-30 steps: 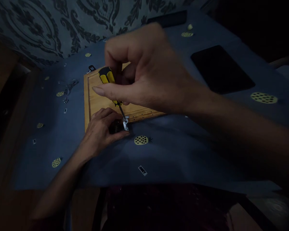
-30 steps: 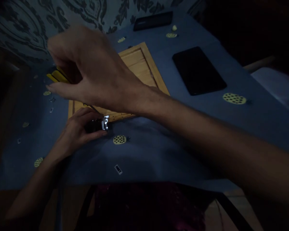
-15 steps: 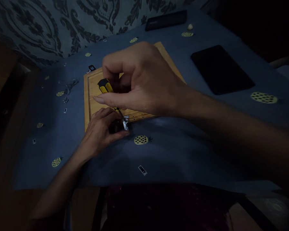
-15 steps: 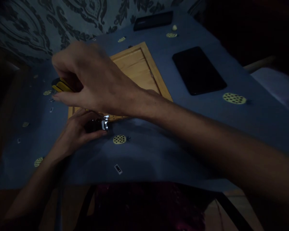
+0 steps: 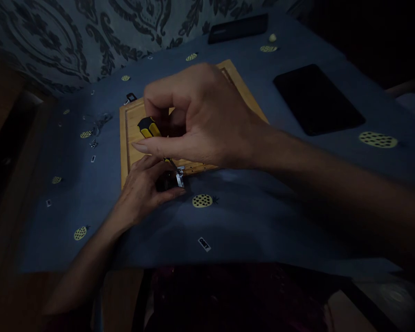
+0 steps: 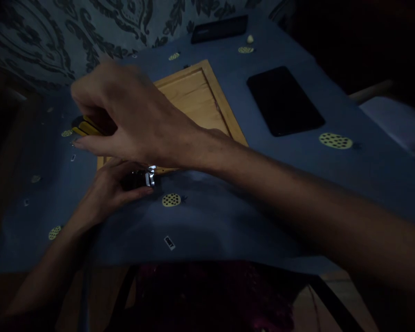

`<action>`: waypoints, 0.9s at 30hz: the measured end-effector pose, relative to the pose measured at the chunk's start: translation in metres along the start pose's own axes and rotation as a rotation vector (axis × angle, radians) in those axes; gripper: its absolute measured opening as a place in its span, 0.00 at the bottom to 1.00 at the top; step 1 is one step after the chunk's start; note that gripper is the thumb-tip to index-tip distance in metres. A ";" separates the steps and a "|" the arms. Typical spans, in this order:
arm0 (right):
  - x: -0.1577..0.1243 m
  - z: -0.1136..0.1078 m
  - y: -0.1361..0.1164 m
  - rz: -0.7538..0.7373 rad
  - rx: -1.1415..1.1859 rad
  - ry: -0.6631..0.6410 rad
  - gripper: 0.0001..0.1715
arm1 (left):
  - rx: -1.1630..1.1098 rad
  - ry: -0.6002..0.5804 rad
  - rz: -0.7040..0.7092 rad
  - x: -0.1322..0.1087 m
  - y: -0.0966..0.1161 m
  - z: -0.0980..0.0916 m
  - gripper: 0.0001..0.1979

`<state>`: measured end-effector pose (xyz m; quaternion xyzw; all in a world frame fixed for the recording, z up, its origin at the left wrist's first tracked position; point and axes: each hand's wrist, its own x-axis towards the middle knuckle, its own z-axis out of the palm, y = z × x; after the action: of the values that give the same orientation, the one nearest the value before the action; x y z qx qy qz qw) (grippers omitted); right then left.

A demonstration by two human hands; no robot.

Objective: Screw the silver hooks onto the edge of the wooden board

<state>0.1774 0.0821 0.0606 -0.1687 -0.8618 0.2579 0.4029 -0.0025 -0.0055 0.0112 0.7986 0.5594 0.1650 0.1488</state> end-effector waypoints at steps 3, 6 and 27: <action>0.000 0.000 0.000 0.000 -0.009 -0.002 0.23 | 0.005 -0.007 -0.012 0.001 0.000 0.000 0.18; 0.000 0.000 0.000 0.001 -0.018 -0.004 0.23 | -0.003 -0.014 -0.027 0.001 0.001 0.000 0.16; -0.001 0.002 0.002 0.019 0.194 -0.106 0.19 | -0.020 -0.028 -0.066 -0.001 -0.003 0.001 0.20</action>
<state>0.1770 0.0826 0.0575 -0.1228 -0.8513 0.3526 0.3686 -0.0051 -0.0057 0.0090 0.7804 0.5815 0.1544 0.1702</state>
